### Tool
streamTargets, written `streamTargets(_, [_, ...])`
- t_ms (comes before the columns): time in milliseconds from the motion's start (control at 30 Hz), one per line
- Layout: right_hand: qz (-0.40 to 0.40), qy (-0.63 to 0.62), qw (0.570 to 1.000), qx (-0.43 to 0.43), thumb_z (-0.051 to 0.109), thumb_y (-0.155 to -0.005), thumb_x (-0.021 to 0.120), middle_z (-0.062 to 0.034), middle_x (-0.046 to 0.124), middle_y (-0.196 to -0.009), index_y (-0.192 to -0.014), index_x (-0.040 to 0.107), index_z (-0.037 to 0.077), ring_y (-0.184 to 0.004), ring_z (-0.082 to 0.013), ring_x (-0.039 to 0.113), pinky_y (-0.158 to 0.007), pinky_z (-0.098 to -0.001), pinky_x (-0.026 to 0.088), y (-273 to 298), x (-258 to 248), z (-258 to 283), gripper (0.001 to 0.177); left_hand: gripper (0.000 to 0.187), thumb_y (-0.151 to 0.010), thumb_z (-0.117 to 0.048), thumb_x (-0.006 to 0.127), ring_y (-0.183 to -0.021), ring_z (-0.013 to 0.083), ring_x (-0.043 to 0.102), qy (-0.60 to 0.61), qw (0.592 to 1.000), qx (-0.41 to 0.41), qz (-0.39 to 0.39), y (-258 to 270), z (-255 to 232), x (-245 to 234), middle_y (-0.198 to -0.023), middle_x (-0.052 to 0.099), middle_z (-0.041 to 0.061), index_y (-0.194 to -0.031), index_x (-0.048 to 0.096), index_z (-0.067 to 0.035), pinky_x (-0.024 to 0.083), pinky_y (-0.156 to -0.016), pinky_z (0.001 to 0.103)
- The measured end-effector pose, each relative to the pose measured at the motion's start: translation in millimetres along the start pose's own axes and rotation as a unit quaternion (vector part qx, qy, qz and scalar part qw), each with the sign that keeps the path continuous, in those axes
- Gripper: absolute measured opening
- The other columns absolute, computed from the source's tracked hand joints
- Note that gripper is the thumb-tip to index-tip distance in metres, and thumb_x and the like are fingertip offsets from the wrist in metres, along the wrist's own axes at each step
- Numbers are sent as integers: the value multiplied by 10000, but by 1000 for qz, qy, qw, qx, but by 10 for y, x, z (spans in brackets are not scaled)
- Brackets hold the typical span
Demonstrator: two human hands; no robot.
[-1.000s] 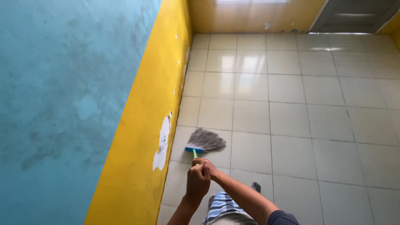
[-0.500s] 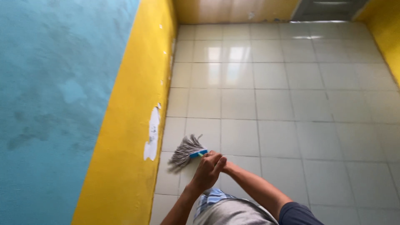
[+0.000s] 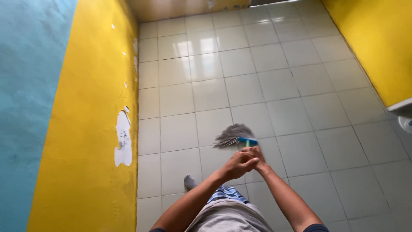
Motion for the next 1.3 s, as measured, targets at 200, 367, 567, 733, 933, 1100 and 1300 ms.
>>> streamTargets(200, [-117,-157,975,104,426,-830,649,-75,719,-808,-821,622,140,-828,-317,698,-894,-433,413,710,280,-968,288,497,-1062,-375,543,-815,354,600,-135,979,151,-27,-476,730,1097,-844,699,232,-916,773,41,468,-724,506])
streamTargets(367, [-151,-198,957,147,432,-871,617,-95,727,-815,-828,613,131,-843,-334,687,-858,-470,432,1058,427,-964,304,536,-1025,-399,532,-600,239,566,-36,999,-8,-4,-318,690,1263,-662,602,172,-758,617,58,476,-626,431])
streamTargets(567, [-207,-190,952,125,289,-886,630,-151,679,-872,-839,561,56,-841,-374,675,-714,-484,532,1312,640,-555,248,575,-1033,-365,533,-521,188,472,5,1000,-8,-18,22,645,1247,-567,515,132,-636,555,49,418,-538,390])
streamTargets(733, [-230,-230,940,106,222,-867,645,-181,674,-907,-855,571,25,-873,-431,641,-719,-511,515,1434,913,-151,211,487,-999,-300,514,-515,196,514,-13,999,39,-29,492,714,1144,-586,565,160,-655,568,40,458,-552,401])
streamTargets(933, [-136,-258,954,64,260,-931,615,-184,677,-941,-900,598,36,-907,-403,654,-748,-492,519,1522,1065,806,226,389,-1000,-202,540,-527,309,485,-86,990,84,-72,1442,718,864,-637,498,267,-748,505,93,471,-574,438])
streamTargets(1100, [-355,-154,892,-232,269,-827,675,-222,635,-1179,-1121,635,-12,-1070,-377,581,-902,-500,475,1398,1882,1528,409,142,-993,-78,475,-750,368,664,-316,869,333,-186,2553,385,629,-850,674,224,-964,580,13,529,-647,435])
streamTargets(1300, [-121,-158,925,-324,256,-999,643,-80,607,-952,-853,611,83,-977,-248,589,-901,-369,496,1494,2516,2948,229,277,-1018,-87,448,-667,365,690,-346,919,3,-187,3771,716,546,-688,643,225,-863,635,46,543,-656,469])
Point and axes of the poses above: each hand's wrist, its own y-axis away from the middle knuckle, its own x-axis out of the palm, z = x × y, the point moved 4 cm from there along -y, towards the middle knuckle
